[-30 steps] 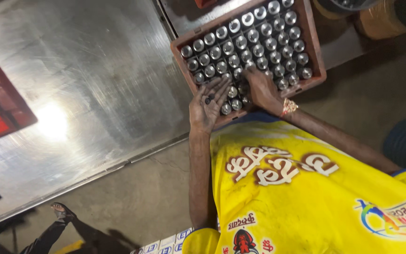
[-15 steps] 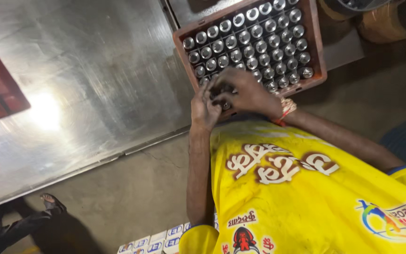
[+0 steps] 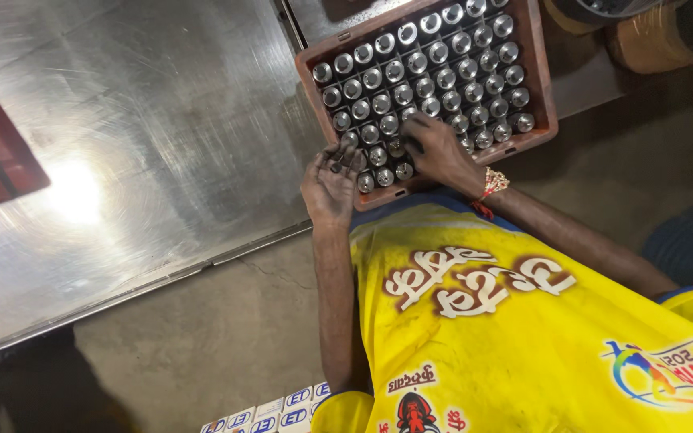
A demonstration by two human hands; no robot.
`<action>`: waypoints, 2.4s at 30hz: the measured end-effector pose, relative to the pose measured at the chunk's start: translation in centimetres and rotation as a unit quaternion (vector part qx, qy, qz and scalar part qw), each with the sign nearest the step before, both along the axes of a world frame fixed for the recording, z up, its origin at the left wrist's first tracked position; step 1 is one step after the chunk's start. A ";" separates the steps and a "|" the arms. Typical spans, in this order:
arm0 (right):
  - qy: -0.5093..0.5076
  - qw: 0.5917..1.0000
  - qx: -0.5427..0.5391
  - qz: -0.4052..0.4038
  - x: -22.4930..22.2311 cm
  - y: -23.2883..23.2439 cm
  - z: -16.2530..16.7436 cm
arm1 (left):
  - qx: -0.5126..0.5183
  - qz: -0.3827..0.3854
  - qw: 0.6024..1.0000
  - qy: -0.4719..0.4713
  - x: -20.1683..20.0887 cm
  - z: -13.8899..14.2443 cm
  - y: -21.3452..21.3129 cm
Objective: The person fills a red plastic tray with small metal cups by placing dark cylindrical objects into each cup one by one. After filling the tray, the person uses a cylindrical tool to press down on the contents of each cup.
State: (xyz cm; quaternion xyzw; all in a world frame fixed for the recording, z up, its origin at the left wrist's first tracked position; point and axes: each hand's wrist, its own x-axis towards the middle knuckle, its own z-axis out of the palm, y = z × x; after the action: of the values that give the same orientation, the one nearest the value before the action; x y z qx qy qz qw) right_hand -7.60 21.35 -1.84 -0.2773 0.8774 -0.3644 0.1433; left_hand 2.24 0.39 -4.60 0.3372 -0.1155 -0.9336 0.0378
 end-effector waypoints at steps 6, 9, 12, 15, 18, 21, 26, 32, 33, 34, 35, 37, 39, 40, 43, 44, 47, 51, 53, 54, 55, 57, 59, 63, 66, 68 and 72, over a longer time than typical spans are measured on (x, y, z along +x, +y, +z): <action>0.033 0.994 0.074 0.075 1.2 0.6 -1.7 | -0.017 -0.007 1.000 -0.001 0.4 -1.2 -0.3; 0.094 0.986 0.070 0.116 1.5 1.5 -3.1 | -0.022 -0.013 1.000 0.006 0.4 -1.1 -0.6; 0.155 0.971 0.076 0.168 1.8 2.7 -4.2 | -0.026 -0.020 0.999 -0.002 0.5 -1.0 -0.8; 0.144 0.968 0.084 0.189 2.0 3.3 -4.3 | -0.040 -0.031 0.999 -0.018 1.0 -0.9 -1.1; 0.172 0.967 0.064 0.175 1.7 2.7 -3.3 | -0.042 -0.026 0.999 -0.009 1.2 -0.7 -1.3; 0.170 0.973 0.096 0.126 0.6 0.9 -1.7 | -0.044 -0.031 0.999 -0.002 1.0 -0.4 -1.5; 0.072 0.971 0.200 0.108 -1.3 -2.2 1.2 | -0.033 -0.063 0.997 0.020 0.0 -0.3 -0.8; 0.029 0.987 -0.131 0.092 1.6 -5.9 3.3 | -0.037 -0.120 0.991 0.054 0.6 -1.2 1.0; 0.014 0.986 -0.141 0.082 2.0 -6.1 3.3 | -0.046 -0.118 0.990 0.064 0.6 -1.4 1.1; -0.001 0.986 -0.152 0.072 2.2 -6.1 3.2 | -0.055 -0.116 0.989 0.075 0.7 -1.4 1.0; -0.016 0.984 -0.162 0.066 2.3 -6.0 2.9 | -0.038 -0.125 0.987 0.089 0.6 -1.5 1.0; -0.039 0.993 -0.108 0.020 1.9 -5.2 2.2 | -0.003 -0.133 0.985 0.111 1.0 -1.1 0.3; -0.038 0.998 -0.052 0.017 1.2 -4.3 1.1 | -0.054 -0.115 0.988 0.088 1.0 -0.7 -0.1; -0.025 0.999 -0.025 0.031 1.0 -4.1 0.6 | -0.080 -0.110 0.988 0.074 1.2 -0.4 -0.3; 0.023 0.995 0.019 0.093 0.7 -3.6 -0.6 | -0.087 -0.091 0.991 0.050 1.3 0.1 -0.9; 0.038 0.992 0.026 0.119 0.8 -3.5 -0.7 | -0.092 -0.082 0.992 0.042 1.4 0.2 -1.0; 0.083 0.980 0.006 0.181 1.3 -3.4 -0.6 | -0.112 -0.059 0.992 0.026 1.5 -0.1 -1.4; 0.046 0.979 0.045 0.193 1.2 -3.6 -0.6 | -0.102 -0.033 0.994 0.015 2.1 -1.0 -2.3; 0.015 0.982 0.052 0.183 0.6 -4.3 -1.1 | -0.093 -0.012 0.996 0.002 1.9 -1.3 -3.1; -0.001 0.986 -0.031 0.163 0.2 -4.7 -1.4 | -0.083 -0.005 0.997 -0.005 1.9 -1.6 -3.3; -0.012 0.984 -0.111 0.137 -0.1 -5.1 -1.5 | -0.069 -0.006 0.998 -0.009 1.6 -1.9 -3.5; -0.014 0.996 -0.033 0.079 -0.5 -6.0 -1.4 | -0.073 -0.005 0.997 -0.015 1.0 -1.8 -3.5; -0.011 0.998 0.001 0.059 -0.5 -6.6 -0.8 | -0.055 -0.030 0.998 -0.017 -0.1 -1.4 -3.4; 0.030 0.996 0.027 0.077 -0.7 -6.9 1.3 | -0.059 -0.054 0.996 -0.025 -2.6 0.0 -1.8; 0.018 0.998 -0.005 0.054 -3.9 -4.1 4.9 | -0.072 -0.062 0.995 -0.033 -3.1 1.1 -0.6; -0.029 0.994 -0.091 -0.045 -7.8 0.1 7.8 | -0.101 -0.050 0.993 -0.046 -2.7 1.6 -0.2; 0.130 0.917 -0.064 -0.372 -17.5 9.5 11.7 | -0.059 -0.008 0.996 -0.065 -1.6 2.1 0.0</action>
State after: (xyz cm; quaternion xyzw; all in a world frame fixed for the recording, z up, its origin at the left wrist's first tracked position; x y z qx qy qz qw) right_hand -25.07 30.80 9.81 0.0159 0.9028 -0.4077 -0.1358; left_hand 0.66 0.42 -2.50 0.3934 -0.1755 -0.9014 0.0428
